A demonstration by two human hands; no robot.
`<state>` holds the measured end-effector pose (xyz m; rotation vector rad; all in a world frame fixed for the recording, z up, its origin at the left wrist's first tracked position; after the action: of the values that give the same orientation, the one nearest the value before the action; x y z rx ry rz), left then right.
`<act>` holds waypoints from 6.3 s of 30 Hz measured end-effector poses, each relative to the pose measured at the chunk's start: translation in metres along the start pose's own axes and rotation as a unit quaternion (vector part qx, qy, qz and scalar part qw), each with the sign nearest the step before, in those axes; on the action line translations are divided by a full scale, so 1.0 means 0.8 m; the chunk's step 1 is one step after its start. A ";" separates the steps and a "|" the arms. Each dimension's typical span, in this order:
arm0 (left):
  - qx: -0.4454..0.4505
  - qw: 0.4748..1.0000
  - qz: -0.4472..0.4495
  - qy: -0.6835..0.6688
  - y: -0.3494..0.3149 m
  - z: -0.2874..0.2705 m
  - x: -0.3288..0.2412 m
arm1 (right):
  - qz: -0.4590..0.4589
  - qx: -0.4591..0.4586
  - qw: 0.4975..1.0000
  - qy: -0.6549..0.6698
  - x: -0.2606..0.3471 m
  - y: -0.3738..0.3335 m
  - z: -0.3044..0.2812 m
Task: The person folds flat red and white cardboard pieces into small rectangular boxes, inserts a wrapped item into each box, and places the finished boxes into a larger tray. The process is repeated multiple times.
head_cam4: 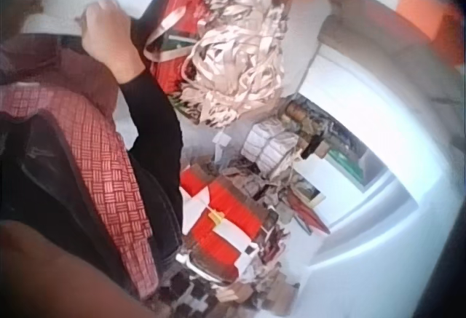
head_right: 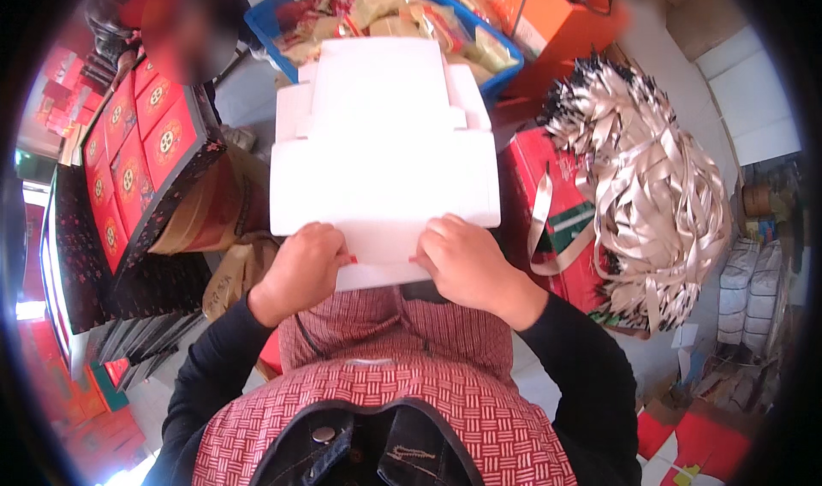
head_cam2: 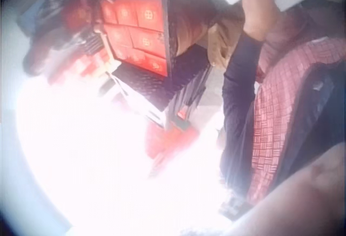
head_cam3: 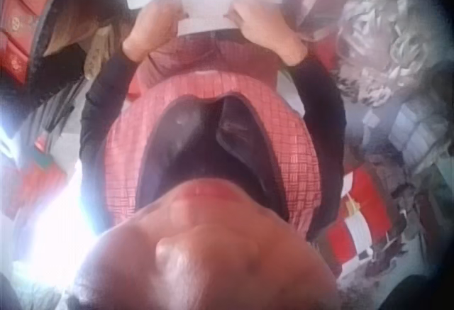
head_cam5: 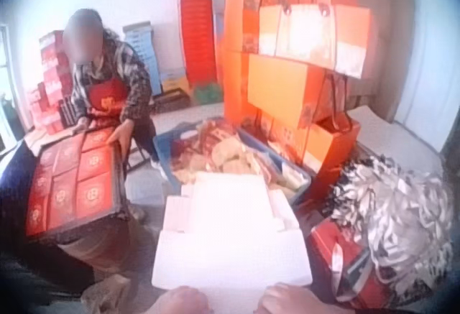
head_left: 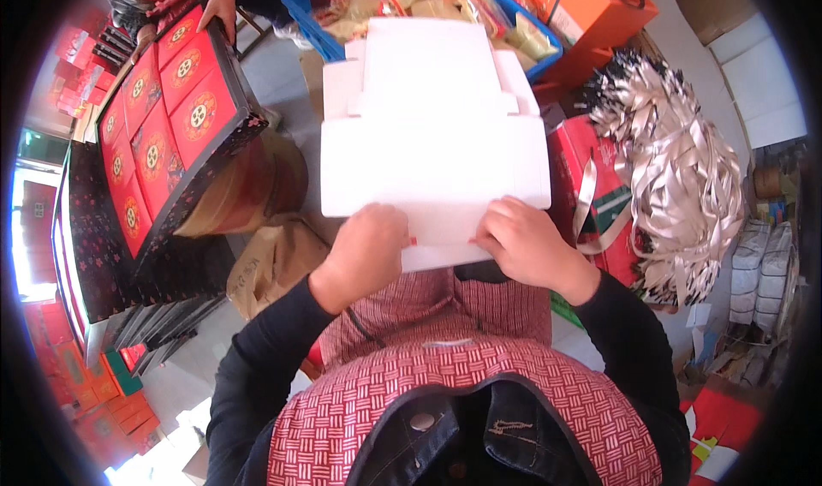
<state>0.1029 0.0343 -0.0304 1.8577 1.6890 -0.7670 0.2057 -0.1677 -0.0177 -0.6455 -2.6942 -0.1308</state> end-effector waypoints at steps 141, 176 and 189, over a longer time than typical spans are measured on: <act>-0.148 0.730 -0.250 -0.618 -0.103 0.006 -0.068 | -0.017 0.136 0.979 0.149 0.106 0.036 -0.048; -0.212 0.687 -0.236 -0.654 -0.105 0.006 -0.066 | -0.040 0.106 0.982 0.153 0.110 0.043 -0.061; -0.238 0.706 -0.226 -0.627 -0.108 0.005 -0.062 | -0.048 0.048 0.996 0.066 0.137 0.029 -0.059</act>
<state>0.0132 0.0052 0.0019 0.2363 1.1295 -1.2138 0.1409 -0.1093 0.0673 -0.4611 -2.5867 -0.0667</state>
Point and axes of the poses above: each hand's wrist, its own y-axis towards the middle knuckle, its own z-axis out of the palm, x = y × z, the point moved 2 cm from there along y, towards the middle knuckle, and after that the axes turned 12 degrees about -y, right-handed, at the moved point
